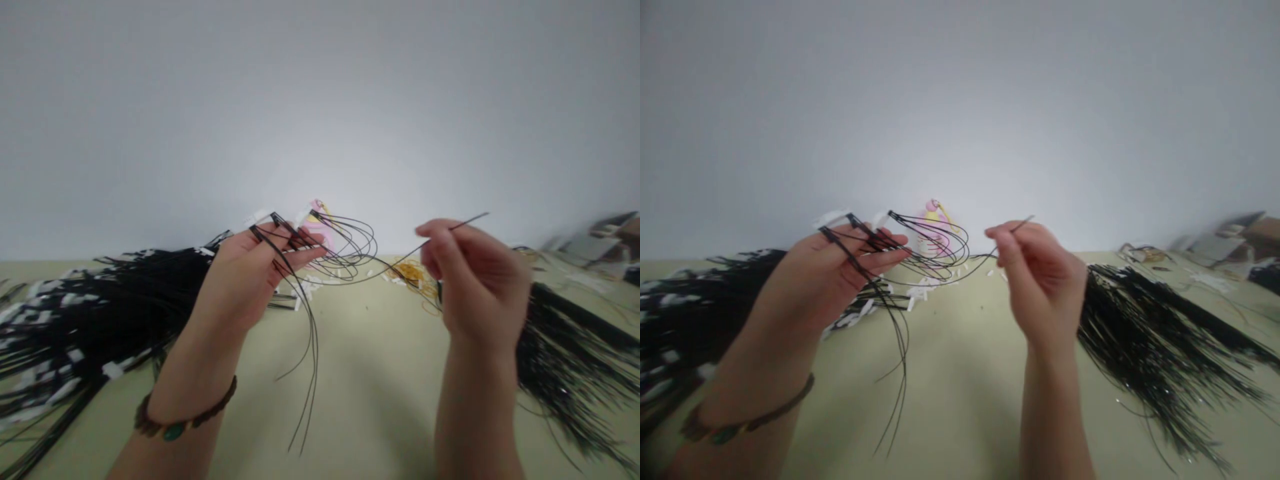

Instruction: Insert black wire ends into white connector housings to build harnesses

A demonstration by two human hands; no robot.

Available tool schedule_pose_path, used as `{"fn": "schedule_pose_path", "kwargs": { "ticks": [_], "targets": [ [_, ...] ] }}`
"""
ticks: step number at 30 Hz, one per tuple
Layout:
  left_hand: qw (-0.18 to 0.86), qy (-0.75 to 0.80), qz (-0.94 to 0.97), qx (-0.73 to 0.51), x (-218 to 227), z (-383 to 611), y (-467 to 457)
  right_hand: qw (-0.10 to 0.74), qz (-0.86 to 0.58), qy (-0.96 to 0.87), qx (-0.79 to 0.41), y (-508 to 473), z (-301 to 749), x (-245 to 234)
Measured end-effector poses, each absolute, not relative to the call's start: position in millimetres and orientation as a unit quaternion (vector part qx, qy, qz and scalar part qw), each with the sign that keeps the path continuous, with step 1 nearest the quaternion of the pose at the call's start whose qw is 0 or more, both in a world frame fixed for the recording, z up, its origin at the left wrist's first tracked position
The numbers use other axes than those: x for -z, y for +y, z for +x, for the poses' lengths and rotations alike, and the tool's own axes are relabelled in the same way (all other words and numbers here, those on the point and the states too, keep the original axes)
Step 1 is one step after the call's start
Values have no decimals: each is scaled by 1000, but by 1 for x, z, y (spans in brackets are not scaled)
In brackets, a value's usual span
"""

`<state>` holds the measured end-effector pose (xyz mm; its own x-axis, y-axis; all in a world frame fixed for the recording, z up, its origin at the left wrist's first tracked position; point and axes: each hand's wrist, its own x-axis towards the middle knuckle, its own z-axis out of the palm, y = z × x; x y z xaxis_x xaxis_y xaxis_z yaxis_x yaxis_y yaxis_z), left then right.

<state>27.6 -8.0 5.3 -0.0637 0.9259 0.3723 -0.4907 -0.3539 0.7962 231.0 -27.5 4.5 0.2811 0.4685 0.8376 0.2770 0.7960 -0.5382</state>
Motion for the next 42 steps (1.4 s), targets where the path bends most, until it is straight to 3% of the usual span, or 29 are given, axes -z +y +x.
{"fn": "schedule_pose_path", "kwargs": {
  "ticks": [3,10,42],
  "targets": [
    [508,265,462,-677,-5,31,-10,645,-337,-673,-128,-30,205,4],
    [502,280,483,-661,-2,32,-9,587,-340,-726,-112,-27,178,12],
    [558,229,498,-623,2,28,-7,598,-339,-717,-115,-23,179,12]
  ]
}}
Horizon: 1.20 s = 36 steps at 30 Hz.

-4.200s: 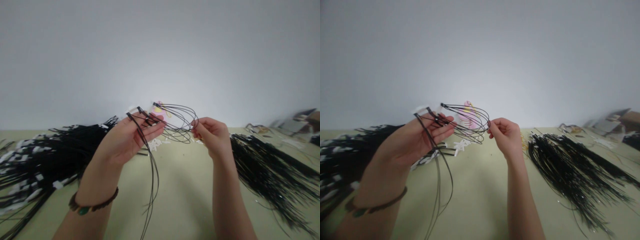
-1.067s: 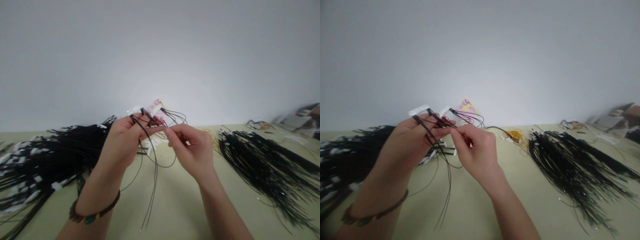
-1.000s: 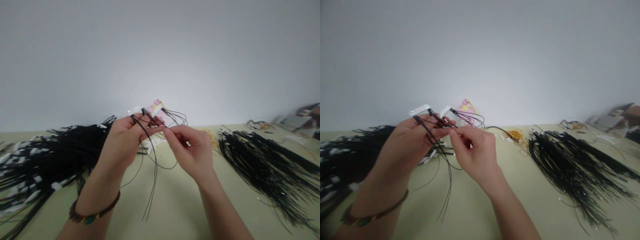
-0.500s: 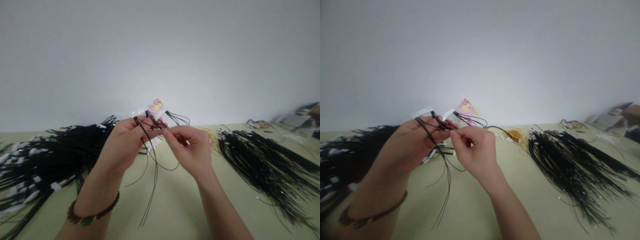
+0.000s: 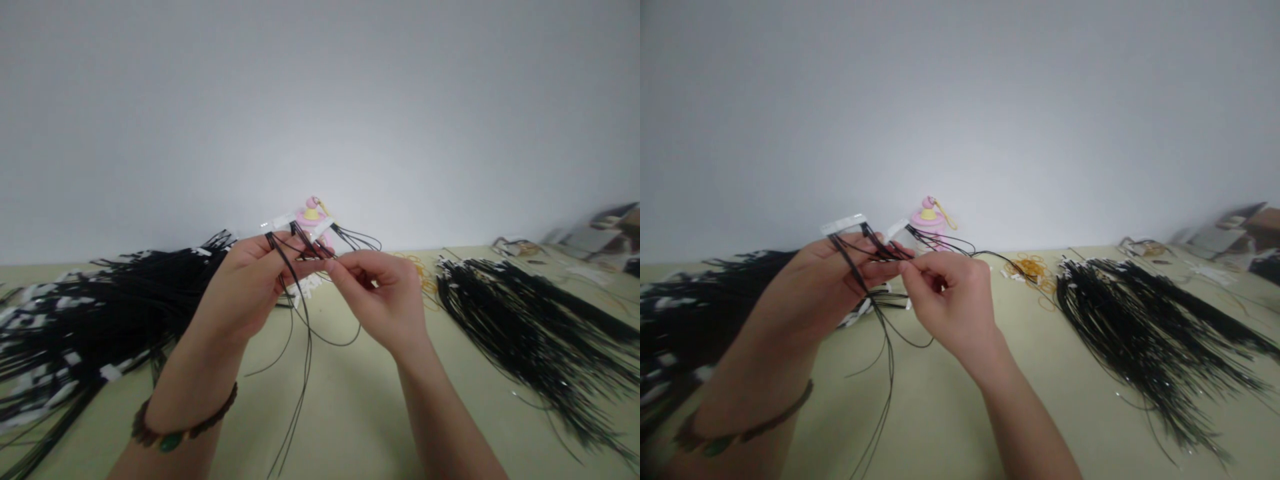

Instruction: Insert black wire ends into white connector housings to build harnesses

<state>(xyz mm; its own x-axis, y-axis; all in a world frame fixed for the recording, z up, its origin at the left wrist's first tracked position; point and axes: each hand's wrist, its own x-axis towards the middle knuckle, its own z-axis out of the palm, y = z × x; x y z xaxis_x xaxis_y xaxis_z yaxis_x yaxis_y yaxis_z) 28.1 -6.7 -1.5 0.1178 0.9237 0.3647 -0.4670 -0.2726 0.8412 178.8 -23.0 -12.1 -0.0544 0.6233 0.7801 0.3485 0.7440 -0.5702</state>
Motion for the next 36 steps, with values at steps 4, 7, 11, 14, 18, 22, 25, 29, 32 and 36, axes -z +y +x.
{"fn": "schedule_pose_path", "kwargs": {
  "ticks": [4,7,11,14,18,22,25,29,32,36],
  "targets": [
    [554,212,505,-627,3,27,-6,594,-342,-718,-119,-22,179,12],
    [550,210,508,-629,4,28,-5,593,-341,-719,-121,-22,179,14],
    [549,223,512,-621,5,29,-5,592,-360,-711,-125,-22,178,14],
    [547,216,505,-632,4,30,-5,601,-376,-693,-132,-22,176,13],
    [548,209,508,-631,4,31,-5,615,-383,-676,-135,-22,175,13],
    [551,196,505,-635,4,30,-6,614,-369,-683,-138,-23,175,13],
    [552,201,500,-636,3,30,-8,605,-366,-692,-146,-23,177,13],
    [558,221,490,-632,1,32,-9,597,-368,-696,-154,-24,177,11],
    [560,226,487,-631,0,32,-9,595,-368,-697,-159,-24,177,11],
    [564,222,487,-629,2,32,-8,590,-371,-699,-162,-24,178,10]
  ]
}}
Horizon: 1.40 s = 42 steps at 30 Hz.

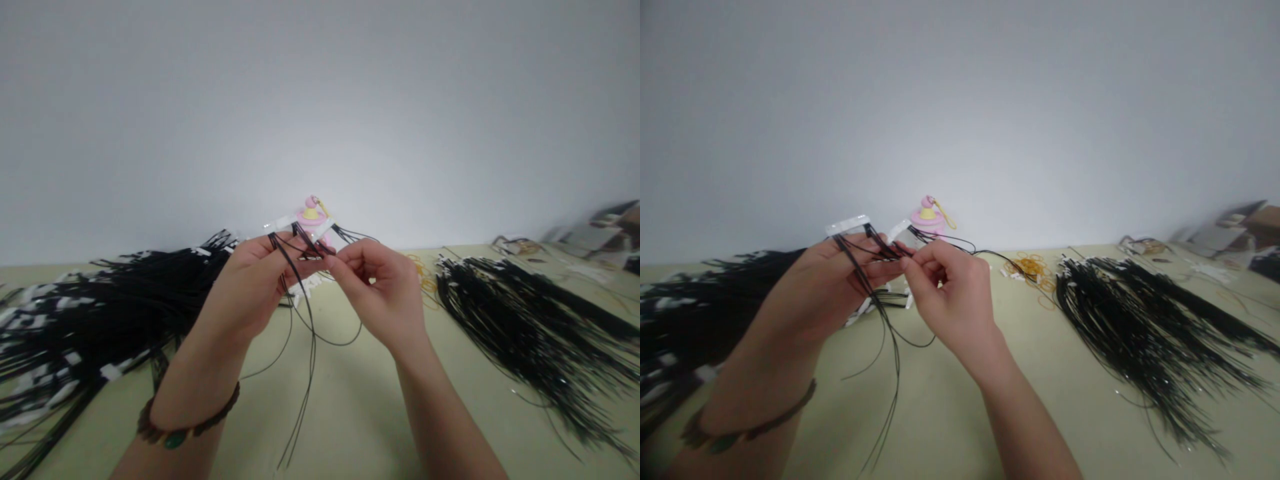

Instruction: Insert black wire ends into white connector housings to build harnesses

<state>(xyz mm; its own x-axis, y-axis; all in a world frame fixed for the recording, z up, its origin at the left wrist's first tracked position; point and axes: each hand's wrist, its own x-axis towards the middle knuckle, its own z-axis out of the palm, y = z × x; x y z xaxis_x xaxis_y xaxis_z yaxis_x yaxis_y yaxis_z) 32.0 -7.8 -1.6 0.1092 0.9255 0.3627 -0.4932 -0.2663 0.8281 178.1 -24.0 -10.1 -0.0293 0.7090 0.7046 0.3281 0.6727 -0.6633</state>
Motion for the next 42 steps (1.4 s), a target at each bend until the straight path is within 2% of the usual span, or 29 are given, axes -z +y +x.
{"fn": "schedule_pose_path", "kwargs": {
  "ticks": [42],
  "targets": [
    [588,229,461,-624,2,37,-6,594,-359,-700,-171,-21,182,9]
  ]
}}
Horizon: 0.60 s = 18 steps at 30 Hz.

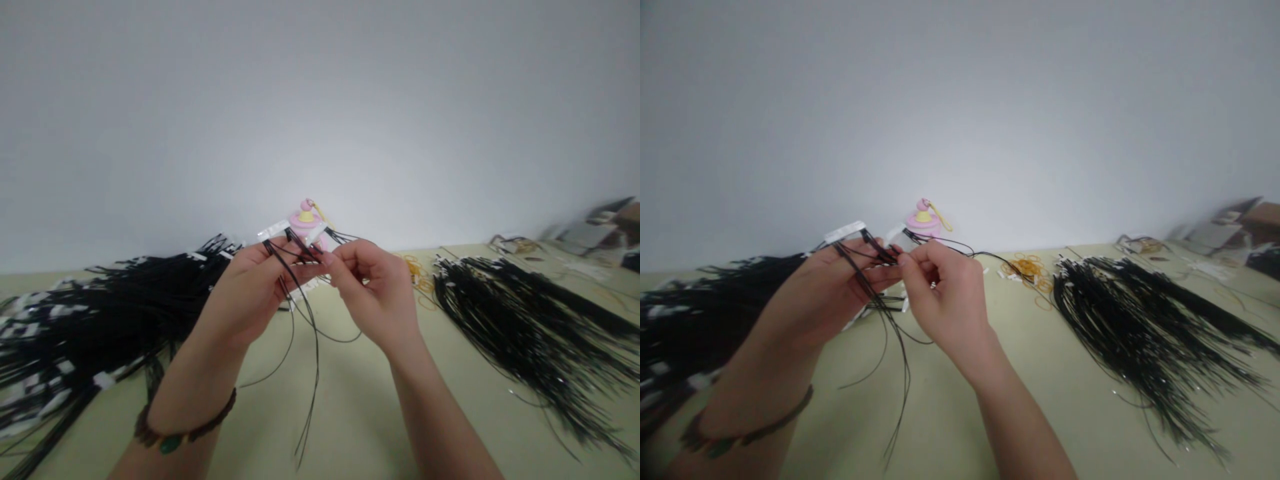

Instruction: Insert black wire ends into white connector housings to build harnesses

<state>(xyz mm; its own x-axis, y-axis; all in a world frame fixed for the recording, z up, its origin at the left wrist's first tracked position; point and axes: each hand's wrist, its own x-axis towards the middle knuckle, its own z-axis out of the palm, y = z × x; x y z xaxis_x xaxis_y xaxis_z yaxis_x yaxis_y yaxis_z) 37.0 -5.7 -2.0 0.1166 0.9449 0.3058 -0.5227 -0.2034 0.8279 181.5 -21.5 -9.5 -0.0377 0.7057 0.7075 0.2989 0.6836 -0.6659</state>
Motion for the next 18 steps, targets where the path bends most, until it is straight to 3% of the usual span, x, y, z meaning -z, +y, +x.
{"fn": "schedule_pose_path", "kwargs": {
  "ticks": [18],
  "targets": [
    [585,211,467,-629,3,33,-6,590,-369,-695,-180,-21,178,12]
  ]
}}
